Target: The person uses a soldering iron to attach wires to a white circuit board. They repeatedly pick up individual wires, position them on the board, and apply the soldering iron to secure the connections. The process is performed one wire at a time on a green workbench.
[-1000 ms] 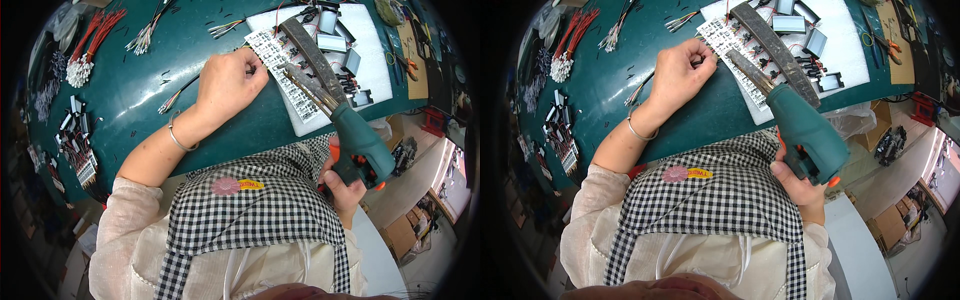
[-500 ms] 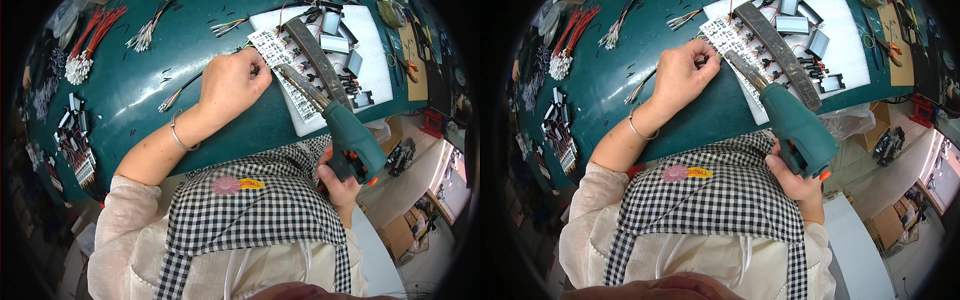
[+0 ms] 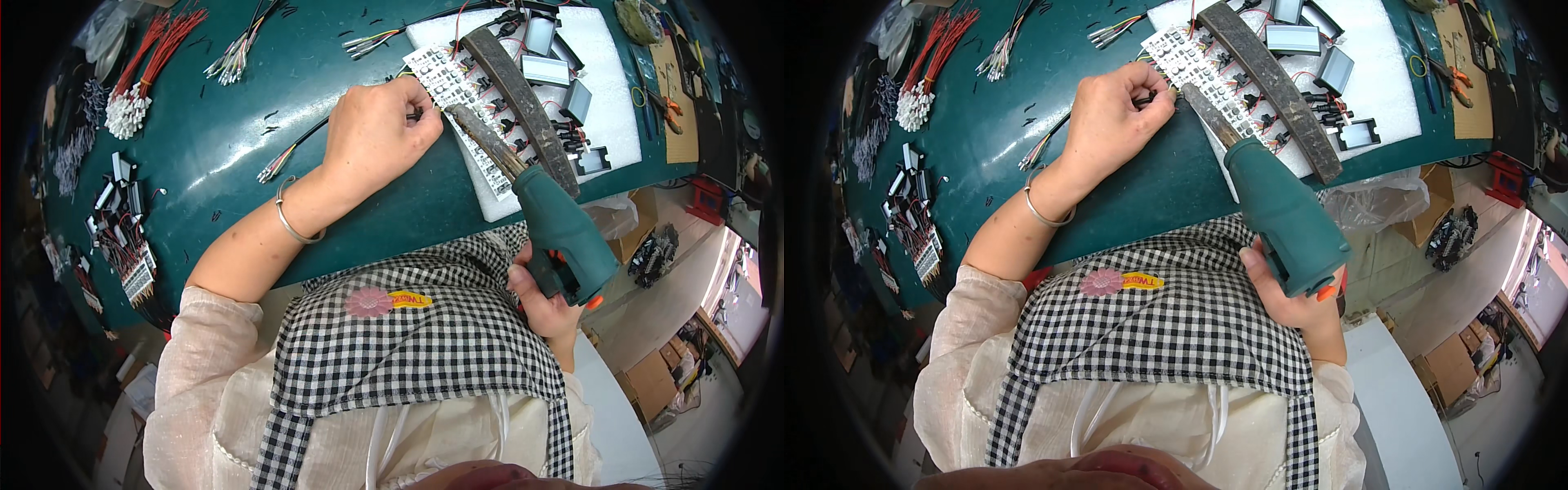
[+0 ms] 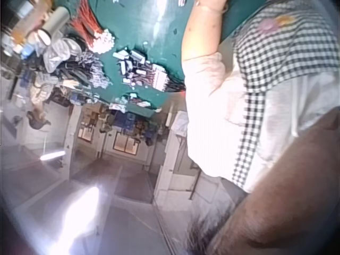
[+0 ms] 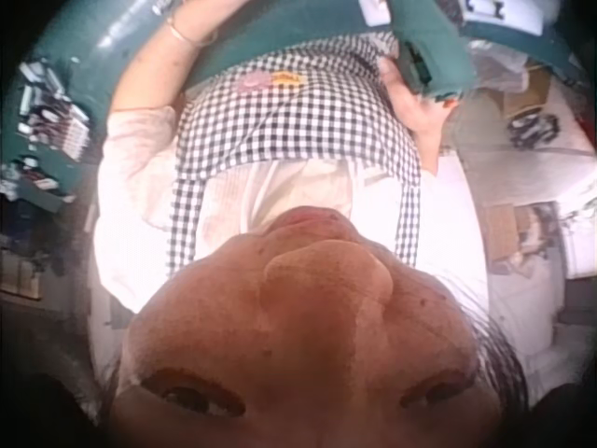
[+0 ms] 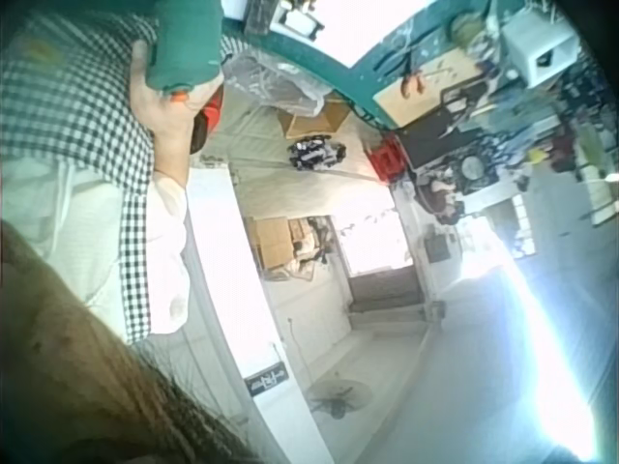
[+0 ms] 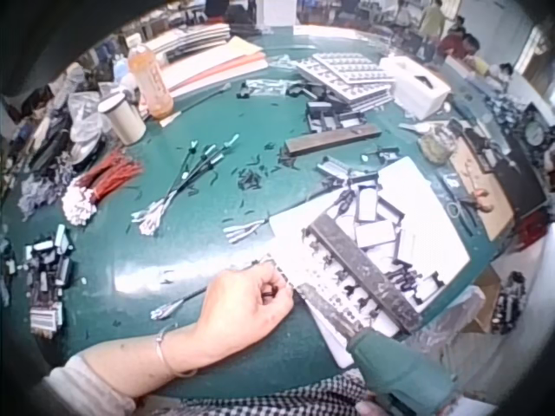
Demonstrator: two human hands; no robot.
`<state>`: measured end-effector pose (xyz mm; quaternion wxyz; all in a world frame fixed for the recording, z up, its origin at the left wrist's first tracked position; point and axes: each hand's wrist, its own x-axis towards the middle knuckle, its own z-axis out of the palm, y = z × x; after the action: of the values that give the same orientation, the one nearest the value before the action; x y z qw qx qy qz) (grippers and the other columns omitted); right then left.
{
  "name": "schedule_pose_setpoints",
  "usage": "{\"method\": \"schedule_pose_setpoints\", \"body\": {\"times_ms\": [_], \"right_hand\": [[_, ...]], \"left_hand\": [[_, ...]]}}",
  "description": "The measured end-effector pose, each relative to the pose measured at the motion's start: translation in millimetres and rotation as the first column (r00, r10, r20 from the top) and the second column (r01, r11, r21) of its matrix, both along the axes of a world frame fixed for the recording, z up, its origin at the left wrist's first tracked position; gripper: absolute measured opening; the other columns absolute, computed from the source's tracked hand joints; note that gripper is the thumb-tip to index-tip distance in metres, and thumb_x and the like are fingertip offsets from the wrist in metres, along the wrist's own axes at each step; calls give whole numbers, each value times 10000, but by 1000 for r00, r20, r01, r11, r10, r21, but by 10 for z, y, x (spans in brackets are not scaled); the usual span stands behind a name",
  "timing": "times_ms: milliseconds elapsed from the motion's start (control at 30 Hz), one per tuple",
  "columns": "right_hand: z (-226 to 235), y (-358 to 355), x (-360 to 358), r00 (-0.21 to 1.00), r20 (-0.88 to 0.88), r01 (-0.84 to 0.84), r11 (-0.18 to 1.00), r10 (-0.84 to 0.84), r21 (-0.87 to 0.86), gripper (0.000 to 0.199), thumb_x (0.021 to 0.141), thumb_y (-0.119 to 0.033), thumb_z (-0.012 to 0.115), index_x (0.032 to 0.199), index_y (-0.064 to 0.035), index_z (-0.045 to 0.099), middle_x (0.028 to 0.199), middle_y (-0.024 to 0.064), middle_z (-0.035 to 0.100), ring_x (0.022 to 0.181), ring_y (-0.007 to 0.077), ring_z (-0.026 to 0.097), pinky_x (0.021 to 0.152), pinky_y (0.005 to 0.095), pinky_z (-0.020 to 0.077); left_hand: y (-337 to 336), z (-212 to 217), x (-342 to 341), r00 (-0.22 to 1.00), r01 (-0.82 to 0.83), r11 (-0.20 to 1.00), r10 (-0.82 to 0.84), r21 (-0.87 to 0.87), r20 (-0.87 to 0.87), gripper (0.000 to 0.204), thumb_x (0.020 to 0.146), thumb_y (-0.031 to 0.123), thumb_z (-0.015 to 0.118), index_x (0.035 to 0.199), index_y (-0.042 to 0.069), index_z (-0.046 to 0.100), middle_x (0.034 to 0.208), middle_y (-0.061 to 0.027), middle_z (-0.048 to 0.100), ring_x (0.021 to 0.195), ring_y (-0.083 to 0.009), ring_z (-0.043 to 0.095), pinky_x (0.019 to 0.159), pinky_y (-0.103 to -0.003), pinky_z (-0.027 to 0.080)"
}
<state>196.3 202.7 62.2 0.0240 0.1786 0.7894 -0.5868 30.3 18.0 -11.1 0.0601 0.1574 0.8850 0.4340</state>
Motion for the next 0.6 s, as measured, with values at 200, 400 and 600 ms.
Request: {"method": "schedule_pose_setpoints", "body": {"times_ms": [200,400,600], "right_hand": [[34,61,38,998,8,63,985,-63,-159,341,691,-23,730,1012,2,619,921,82,658,693,121,588,624,255,484],[80,102,75,994,5,105,959,-108,-263,516,699,-20,722,1178,29,535,1085,121,619,730,128,580,653,257,481],[2,43,49,998,-9,63,983,-66,-175,361,696,-30,737,1031,13,608,891,75,653,697,123,594,623,255,489]], "left_hand": [[2,22,-2,1000,-4,1000,4,2,2,128,741,137,651,757,10,646,572,-88,617,461,-120,559,472,-261,437],[2,25,0,1000,-3,1000,3,-13,2,133,741,143,650,750,10,645,566,-95,612,462,-130,564,471,-269,438],[3,22,-11,1000,12,1000,-12,-15,2,136,744,141,648,751,5,643,573,-103,616,468,-140,574,474,-272,442]]}}
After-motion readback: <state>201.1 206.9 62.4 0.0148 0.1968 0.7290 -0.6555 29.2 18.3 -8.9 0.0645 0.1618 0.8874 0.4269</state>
